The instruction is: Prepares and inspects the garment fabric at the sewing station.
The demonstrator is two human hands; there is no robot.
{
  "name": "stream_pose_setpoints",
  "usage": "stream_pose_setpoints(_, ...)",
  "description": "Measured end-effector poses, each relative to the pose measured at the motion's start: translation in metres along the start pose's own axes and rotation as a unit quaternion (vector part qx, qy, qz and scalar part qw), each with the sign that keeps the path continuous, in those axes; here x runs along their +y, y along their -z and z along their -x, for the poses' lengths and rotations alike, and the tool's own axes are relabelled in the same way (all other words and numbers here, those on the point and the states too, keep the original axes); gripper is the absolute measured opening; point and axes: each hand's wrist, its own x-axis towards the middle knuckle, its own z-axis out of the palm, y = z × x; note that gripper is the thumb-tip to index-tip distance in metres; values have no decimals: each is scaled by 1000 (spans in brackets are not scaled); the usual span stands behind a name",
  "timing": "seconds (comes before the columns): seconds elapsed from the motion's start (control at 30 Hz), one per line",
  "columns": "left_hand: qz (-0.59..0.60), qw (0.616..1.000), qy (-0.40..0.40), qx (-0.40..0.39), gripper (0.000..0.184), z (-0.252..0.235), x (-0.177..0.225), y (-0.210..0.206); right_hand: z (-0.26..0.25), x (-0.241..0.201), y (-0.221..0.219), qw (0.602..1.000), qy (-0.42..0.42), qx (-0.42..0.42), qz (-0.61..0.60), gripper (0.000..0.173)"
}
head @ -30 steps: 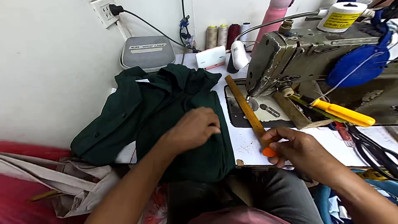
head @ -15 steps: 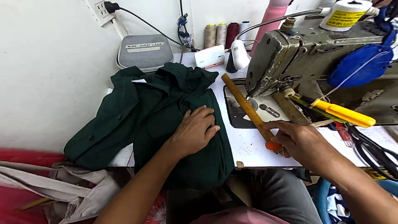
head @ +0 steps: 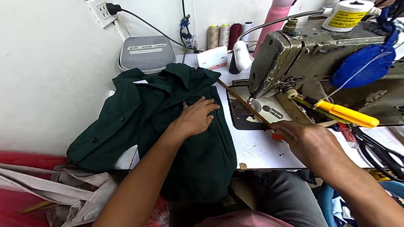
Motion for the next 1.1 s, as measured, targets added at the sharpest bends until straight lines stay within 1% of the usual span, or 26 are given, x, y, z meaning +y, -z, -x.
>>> stream_pose_setpoints(0.07,1,1000,2,0,44,-4,-3,1,3,2,0,997,-23,46,-65,16)
stream_pose_setpoints(0.1,-4,1000,3,3,45,-5,-4,0,5,3,-2,990,-49,64,-116,19)
stream_pose_setpoints(0.13,-4,1000,6,8,46,-5,-4,-1,8,5,-4,974,-85,68,-199,21)
stream_pose_setpoints(0.17,-3,1000,10,13,50,-6,-3,-2,12,5,-6,938,-123,64,-319,20)
stream_pose_setpoints(0.2,-4,1000,18,13,55,-6,-1,-2,14,4,-7,872,-164,55,-459,21)
stream_pose_setpoints(0.23,-5,1000,24,13,59,-7,1,-3,16,1,-7,790,-207,43,-575,24)
stream_pose_setpoints(0.27,-8,999,29,13,63,-8,4,-2,18,-2,-6,713,-246,28,-656,29)
stream_pose_setpoints(0.3,-6,999,33,11,64,-8,5,-1,19,-3,-6,647,-273,13,-712,30)
stream_pose_setpoints(0.33,-4,999,38,8,66,-8,7,0,20,-3,-7,596,-285,-1,-751,29)
stream_pose_setpoints(0.37,-4,999,42,2,67,-8,8,2,20,-2,-8,566,-285,-16,-773,24)
stream_pose_setpoints(0.4,-6,999,46,-7,70,-8,9,3,20,-2,-8,563,-281,-28,-776,19)
stream_pose_setpoints(0.43,-9,999,49,-17,72,-7,11,5,19,-5,-8,587,-277,-34,-760,16)
stream_pose_setpoints(0.47,-13,998,50,-27,76,-6,11,6,19,-9,-7,638,-271,-28,-720,13)
stream_pose_setpoints(0.5,-16,998,49,-33,78,-5,11,6,18,-13,-7,708,-264,-10,-655,8)
stream_pose_setpoints(0.53,-19,998,46,-37,80,-4,10,6,20,-14,-9,800,-236,5,-551,10)
stream_pose_setpoints(0.57,-21,998,43,-36,81,-3,9,5,24,-12,-12,898,-186,13,-398,24)
stream_pose_setpoints(0.6,-22,999,38,-31,80,0,8,3,29,-11,-16,963,-134,20,-231,43)
stream_pose_setpoints(0.63,-23,999,33,-25,78,2,8,1,33,-11,-20,990,-90,26,-105,59)
stream_pose_setpoints(0.67,-26,999,31,-26,76,4,8,0,38,-11,-23,997,-65,20,-25,68)
stream_pose_setpoints(0.73,-29,999,27,-33,72,6,7,-2,52,-10,-28,997,-48,11,51,75)
stream_pose_setpoints(0.83,-28,999,18,-36,60,8,4,-1,69,-14,-24,996,-27,10,86,79)
stream_pose_setpoints(0.9,-26,999,18,-36,57,7,4,-1,78,-21,-14,995,-14,-21,94,83)
stream_pose_setpoints(0.93,-24,999,20,-33,59,6,4,-2,82,-24,-9,995,-6,-37,94,79)
stream_pose_setpoints(1.0,-22,999,26,-27,64,4,3,-3,90,-29,-6,995,3,-36,93,57)
stream_pose_setpoints(1.03,-24,999,29,-29,65,3,3,-3,94,-30,-7,995,-3,-24,94,45)
stream_pose_setpoints(1.1,-27,999,32,-29,63,3,3,-3,101,-33,-5,997,-34,-9,74,30)
